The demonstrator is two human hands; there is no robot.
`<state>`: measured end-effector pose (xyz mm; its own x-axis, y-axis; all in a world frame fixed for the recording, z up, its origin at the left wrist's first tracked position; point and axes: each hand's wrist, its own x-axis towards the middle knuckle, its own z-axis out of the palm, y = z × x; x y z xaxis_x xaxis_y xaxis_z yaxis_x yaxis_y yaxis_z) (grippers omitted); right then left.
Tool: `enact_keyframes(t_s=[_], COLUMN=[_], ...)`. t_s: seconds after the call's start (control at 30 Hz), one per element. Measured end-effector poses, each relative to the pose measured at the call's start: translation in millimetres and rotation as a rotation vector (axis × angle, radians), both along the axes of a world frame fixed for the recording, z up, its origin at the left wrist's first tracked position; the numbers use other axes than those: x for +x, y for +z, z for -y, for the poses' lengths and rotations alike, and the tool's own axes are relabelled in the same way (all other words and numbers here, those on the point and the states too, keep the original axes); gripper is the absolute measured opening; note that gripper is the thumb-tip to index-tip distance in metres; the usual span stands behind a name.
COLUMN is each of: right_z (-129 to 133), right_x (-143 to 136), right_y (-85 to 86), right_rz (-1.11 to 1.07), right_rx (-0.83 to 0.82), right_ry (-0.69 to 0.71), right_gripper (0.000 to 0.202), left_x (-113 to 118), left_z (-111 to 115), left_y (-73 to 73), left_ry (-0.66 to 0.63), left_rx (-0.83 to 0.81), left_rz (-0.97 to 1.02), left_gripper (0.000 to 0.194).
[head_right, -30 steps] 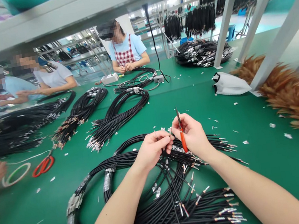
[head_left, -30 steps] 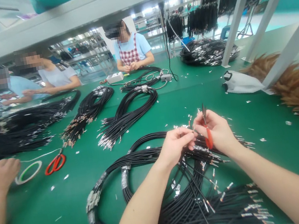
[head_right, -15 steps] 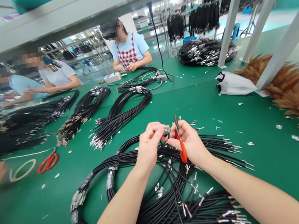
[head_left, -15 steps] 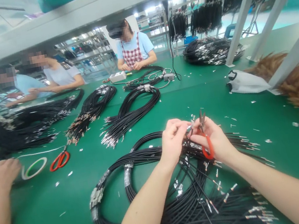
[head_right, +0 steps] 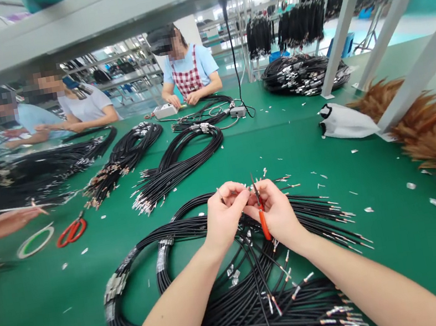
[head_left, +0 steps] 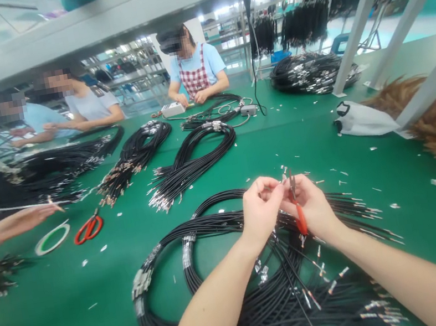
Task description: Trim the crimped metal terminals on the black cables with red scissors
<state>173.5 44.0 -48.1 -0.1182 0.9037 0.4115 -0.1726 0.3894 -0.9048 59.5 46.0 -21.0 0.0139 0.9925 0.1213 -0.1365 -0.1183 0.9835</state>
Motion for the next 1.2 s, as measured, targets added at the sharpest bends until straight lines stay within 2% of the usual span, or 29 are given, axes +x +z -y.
enact_keyframes(t_s=[0.13,0.4,0.53,0.6,0.7,0.83,0.93,1.2], right_z=[-2.2,-6.0,-9.6,-10.6,-8.6,-2.7,-0.7,-5.4], right_x=[1.8,1.5,5.3,10.6,20.7,28.9,29.7,37.1], right_y=[-1.0,0.5,1.2,5.5,15.7,26.2,28.4,26.7], right_rz=[0.03,0.105,0.149,0.197,0.329,0.473,0.492,0.375], right_rx=[0.021,0.029,-0.027,-0.061,-0.05,-0.156,-0.249,-0.299], right_ry=[-0.047,-0.148,-0.152,-0.083,0.11,0.337,0.38,0.532], right_gripper=[0.036,0.035,0.036,0.031,0.018,0.038,0.042,0.043], left_x=[-0.6,0.9,1.3,0.4,-4.3,-14.9,-20.4,-20.7], left_z=[0.6,-0.6,-0.9,-2.1,-5.9,-11.5,-13.1,-13.0], left_y=[0.7,-3.8,-7.2,-6.7,-0.9,10.1,13.7,11.3], left_ry=[0.009,-0.123,-0.118,-0.108,-0.164,-0.274,-0.331,-0.368], left_rx=[0.006,-0.007,0.015,-0.009,-0.114,-0.195,-0.221,-0.224], left_rz=[-0.061,-0.089,-0.063,0.01,0.216,0.398,0.401,0.365], left_gripper=[0.015,0.02,0.02,0.018,0.016,0.013,0.012,0.014])
